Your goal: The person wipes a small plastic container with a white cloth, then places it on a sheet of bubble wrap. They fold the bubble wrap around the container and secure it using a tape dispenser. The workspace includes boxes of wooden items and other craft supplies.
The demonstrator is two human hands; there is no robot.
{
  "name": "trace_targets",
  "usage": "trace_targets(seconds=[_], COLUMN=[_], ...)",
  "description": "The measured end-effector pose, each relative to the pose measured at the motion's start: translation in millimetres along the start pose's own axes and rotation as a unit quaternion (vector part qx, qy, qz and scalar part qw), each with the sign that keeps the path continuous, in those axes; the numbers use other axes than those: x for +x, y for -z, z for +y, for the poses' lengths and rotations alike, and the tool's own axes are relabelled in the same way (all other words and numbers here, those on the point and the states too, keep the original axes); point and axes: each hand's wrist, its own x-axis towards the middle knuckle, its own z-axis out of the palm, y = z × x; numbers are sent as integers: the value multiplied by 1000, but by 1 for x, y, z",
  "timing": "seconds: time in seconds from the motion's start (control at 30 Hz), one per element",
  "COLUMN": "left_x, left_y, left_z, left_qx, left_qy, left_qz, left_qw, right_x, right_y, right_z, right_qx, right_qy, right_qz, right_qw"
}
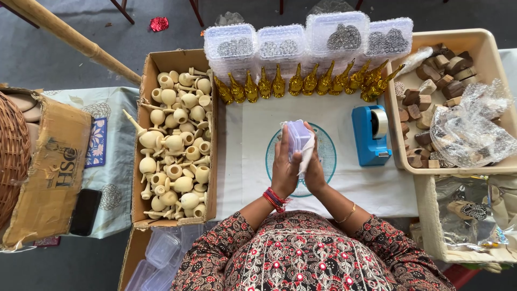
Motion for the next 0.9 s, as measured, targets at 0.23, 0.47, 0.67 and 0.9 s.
trace_targets(seconds=[0.23, 0.47, 0.67, 0.9], left_x=[-4, 22, 28, -5], left_y=[-7, 4, 12, 1], left_z=[-6, -6, -2, -26], left_qx=[85, 213, 100, 169], left_qy=[-79, -209, -177, -225], left_qz=[32, 91, 41, 44], left_qw=[993, 950, 978, 959], right_x=[30, 3, -27, 7], right_y=[5, 15, 30, 2], right_z=[-38, 2, 43, -53], right_qx=[122, 214, 171, 294], right_qy=[-143, -299, -218, -157], right_qz=[-15, 57, 70, -57], right_qw=[982, 928, 958, 941])
